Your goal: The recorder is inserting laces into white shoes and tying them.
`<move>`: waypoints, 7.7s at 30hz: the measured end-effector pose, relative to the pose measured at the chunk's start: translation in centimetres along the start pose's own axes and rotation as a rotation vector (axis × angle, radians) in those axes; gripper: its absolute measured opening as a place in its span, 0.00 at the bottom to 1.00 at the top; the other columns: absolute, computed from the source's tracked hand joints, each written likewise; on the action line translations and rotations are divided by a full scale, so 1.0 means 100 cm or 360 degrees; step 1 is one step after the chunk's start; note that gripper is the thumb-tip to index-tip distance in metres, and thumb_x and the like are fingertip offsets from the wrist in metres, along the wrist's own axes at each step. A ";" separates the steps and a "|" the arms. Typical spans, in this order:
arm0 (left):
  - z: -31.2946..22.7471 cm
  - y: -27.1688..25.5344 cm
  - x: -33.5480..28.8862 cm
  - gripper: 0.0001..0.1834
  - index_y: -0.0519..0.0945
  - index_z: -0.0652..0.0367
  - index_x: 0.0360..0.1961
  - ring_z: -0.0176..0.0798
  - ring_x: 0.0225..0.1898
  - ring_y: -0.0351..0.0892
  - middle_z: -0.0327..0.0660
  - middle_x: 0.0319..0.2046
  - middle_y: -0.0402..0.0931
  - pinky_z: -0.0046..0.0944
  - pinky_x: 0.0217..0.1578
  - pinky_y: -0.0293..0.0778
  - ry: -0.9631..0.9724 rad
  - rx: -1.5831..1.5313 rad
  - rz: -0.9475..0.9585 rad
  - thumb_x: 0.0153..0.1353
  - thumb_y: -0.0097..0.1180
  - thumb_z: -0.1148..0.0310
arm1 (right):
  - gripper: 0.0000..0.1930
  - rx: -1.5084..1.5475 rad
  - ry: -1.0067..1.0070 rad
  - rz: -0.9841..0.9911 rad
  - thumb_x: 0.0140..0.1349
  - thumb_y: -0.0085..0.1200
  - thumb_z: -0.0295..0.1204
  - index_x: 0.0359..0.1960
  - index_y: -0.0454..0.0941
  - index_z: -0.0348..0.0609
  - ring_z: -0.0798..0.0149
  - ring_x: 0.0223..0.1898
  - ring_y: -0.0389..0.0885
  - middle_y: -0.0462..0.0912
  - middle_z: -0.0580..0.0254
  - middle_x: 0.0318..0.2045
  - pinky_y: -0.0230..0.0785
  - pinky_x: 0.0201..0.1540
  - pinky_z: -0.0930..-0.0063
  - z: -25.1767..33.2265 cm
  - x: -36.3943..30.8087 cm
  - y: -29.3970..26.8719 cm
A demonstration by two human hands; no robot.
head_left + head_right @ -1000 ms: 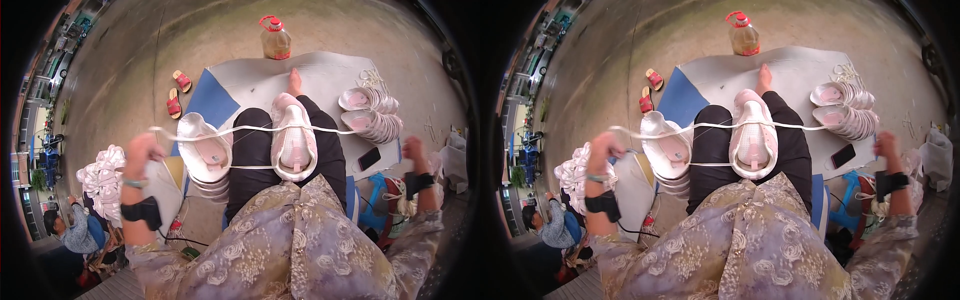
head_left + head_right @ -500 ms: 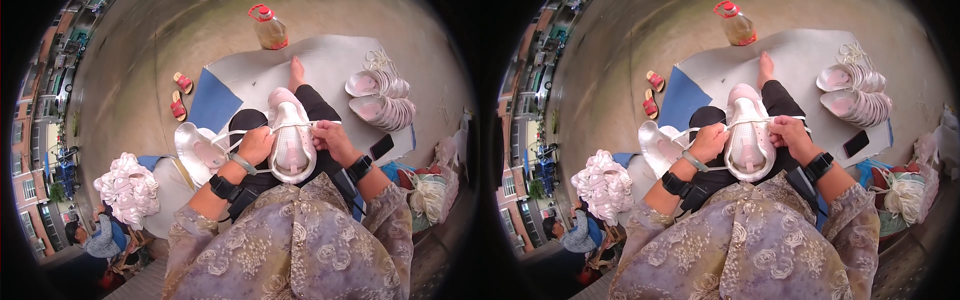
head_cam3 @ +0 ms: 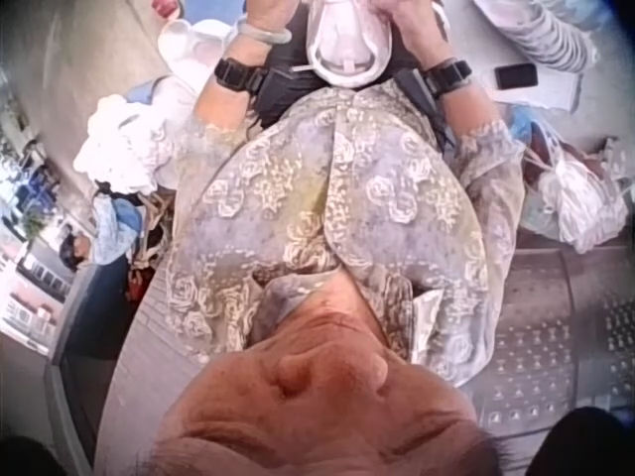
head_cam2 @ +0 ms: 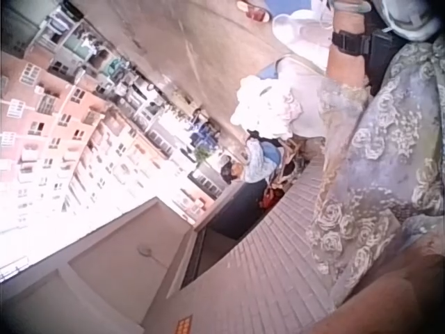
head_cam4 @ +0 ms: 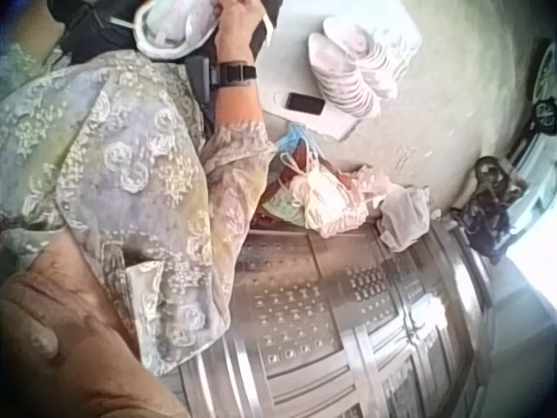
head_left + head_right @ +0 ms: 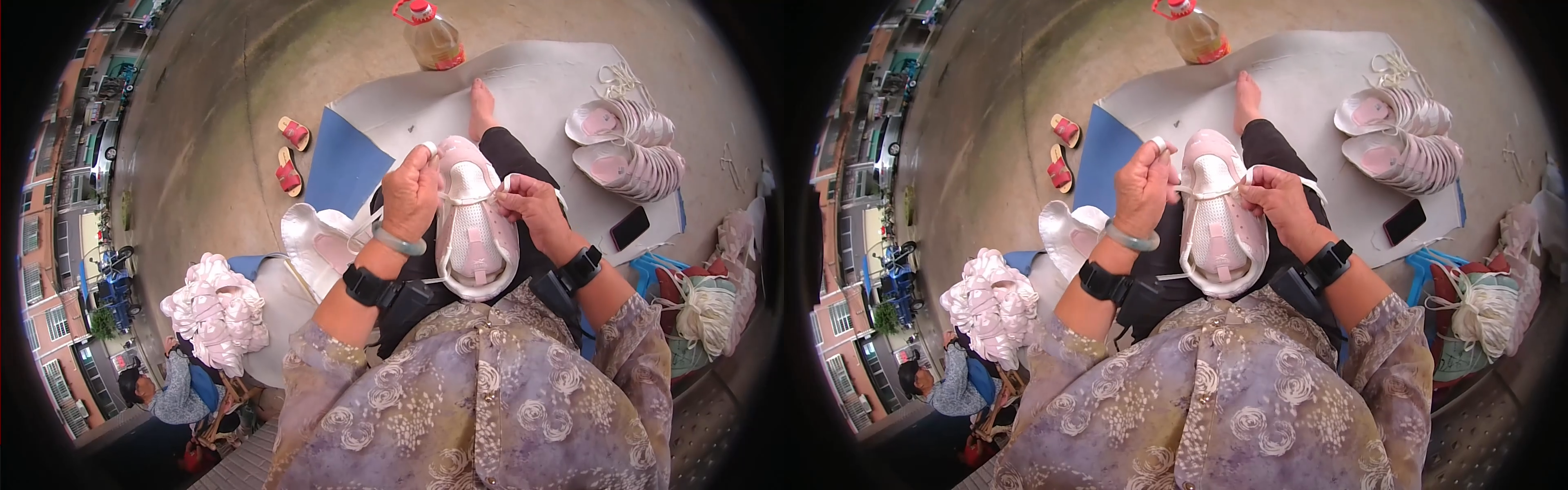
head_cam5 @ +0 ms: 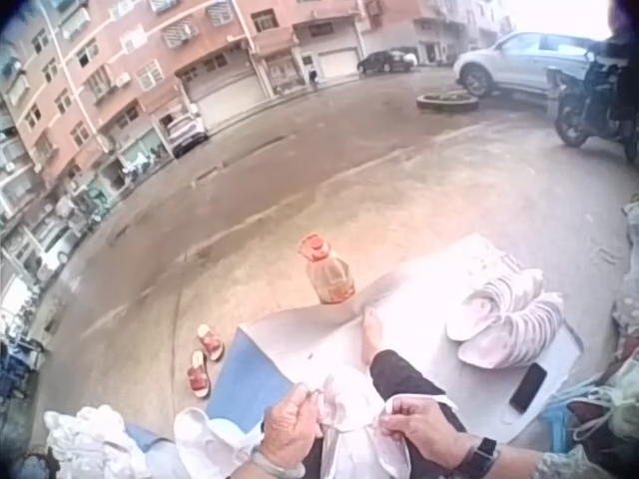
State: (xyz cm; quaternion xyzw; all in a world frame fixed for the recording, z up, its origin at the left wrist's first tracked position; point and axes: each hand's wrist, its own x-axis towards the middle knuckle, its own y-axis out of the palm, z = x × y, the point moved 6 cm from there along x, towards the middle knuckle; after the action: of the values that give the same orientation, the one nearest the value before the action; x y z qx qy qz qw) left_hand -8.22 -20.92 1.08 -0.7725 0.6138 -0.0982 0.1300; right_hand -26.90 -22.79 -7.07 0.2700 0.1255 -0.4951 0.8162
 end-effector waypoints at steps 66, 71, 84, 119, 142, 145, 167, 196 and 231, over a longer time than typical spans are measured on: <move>0.057 0.009 -0.031 0.07 0.68 0.62 0.31 0.47 0.20 0.76 0.48 0.18 0.74 0.41 0.22 0.71 -0.0203 0.0273 -0.0164 0.52 0.52 0.74 | 0.21 -0.1802 -0.1262 0.0011 0.40 0.64 0.36 0.32 0.68 0.41 0.52 0.38 0.72 0.72 0.56 0.34 0.68 0.39 0.63 0.020 -0.048 0.034; 0.046 0.018 -0.029 0.09 0.68 0.62 0.32 0.47 0.20 0.77 0.48 0.18 0.74 0.41 0.22 0.71 0.0027 0.0550 -0.0086 0.51 0.53 0.74 | 0.21 -0.1824 -0.1355 0.0051 0.40 0.65 0.35 0.32 0.68 0.41 0.52 0.38 0.72 0.71 0.56 0.35 0.68 0.39 0.63 0.017 -0.047 0.035; 0.028 0.014 -0.032 0.25 0.65 0.62 0.37 0.45 0.22 0.76 0.45 0.21 0.74 0.41 0.25 0.71 -0.0006 0.0652 -0.0081 0.44 0.66 0.63 | 0.19 -0.1757 -0.1383 0.0061 0.43 0.63 0.34 0.34 0.70 0.41 0.53 0.34 0.73 0.73 0.57 0.32 0.68 0.36 0.65 0.023 -0.045 0.030; 0.030 0.020 -0.041 0.12 0.70 0.66 0.30 0.60 0.29 0.76 0.58 0.22 0.75 0.52 0.33 0.72 0.0071 0.1060 0.0684 0.48 0.51 0.67 | 0.11 -0.2217 -0.1464 -0.0360 0.48 0.58 0.32 0.33 0.73 0.48 0.62 0.29 0.75 0.72 0.66 0.23 0.60 0.36 0.67 0.024 -0.038 0.085; 0.022 0.039 -0.024 0.13 0.74 0.68 0.30 0.59 0.34 0.77 0.59 0.28 0.76 0.51 0.37 0.72 0.0199 0.1260 0.0990 0.44 0.52 0.70 | 0.08 -0.2295 -0.1600 -0.0342 0.50 0.56 0.35 0.28 0.71 0.49 0.58 0.28 0.77 0.71 0.62 0.22 0.53 0.56 0.47 0.017 -0.019 0.075; 0.026 0.041 -0.027 0.13 0.76 0.68 0.30 0.59 0.36 0.77 0.60 0.29 0.77 0.50 0.39 0.73 0.0015 0.1325 0.0991 0.43 0.53 0.70 | 0.08 -0.2278 -0.1459 -0.0377 0.51 0.55 0.36 0.28 0.71 0.49 0.58 0.30 0.77 0.72 0.62 0.22 0.51 0.56 0.45 0.017 -0.020 0.075; 0.031 0.020 -0.056 0.18 0.67 0.63 0.42 0.62 0.30 0.75 0.60 0.25 0.75 0.55 0.35 0.70 -0.0033 0.0885 0.0256 0.47 0.46 0.70 | 0.06 -0.2387 -0.1376 -0.0353 0.51 0.54 0.31 0.22 0.70 0.49 0.60 0.28 0.76 0.71 0.64 0.20 0.56 0.51 0.50 0.013 -0.032 0.091; 0.021 0.034 -0.035 0.10 0.71 0.60 0.36 0.54 0.31 0.77 0.50 0.34 0.73 0.49 0.28 0.74 0.0181 0.1232 0.0491 0.52 0.48 0.70 | 0.11 -0.2131 -0.1498 -0.0012 0.50 0.55 0.31 0.34 0.71 0.41 0.51 0.41 0.70 0.73 0.56 0.35 0.58 0.48 0.59 0.046 -0.074 0.039; 0.068 -0.015 -0.028 0.06 0.79 0.60 0.32 0.27 0.25 0.76 0.40 0.22 0.78 0.31 0.28 0.73 -0.0133 0.0026 -0.0118 0.53 0.56 0.71 | 0.08 -0.1904 -0.0453 -0.0074 0.49 0.55 0.25 0.18 0.72 0.36 0.51 0.25 0.73 0.73 0.53 0.19 0.63 0.26 0.62 -0.002 -0.187 -0.106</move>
State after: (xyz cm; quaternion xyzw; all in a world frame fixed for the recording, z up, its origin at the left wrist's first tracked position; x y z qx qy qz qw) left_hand -5.38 -17.28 -4.87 -0.7970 0.5780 -0.0755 0.1580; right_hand -45.11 -12.74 -1.74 -0.3062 0.2773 -0.3879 0.8240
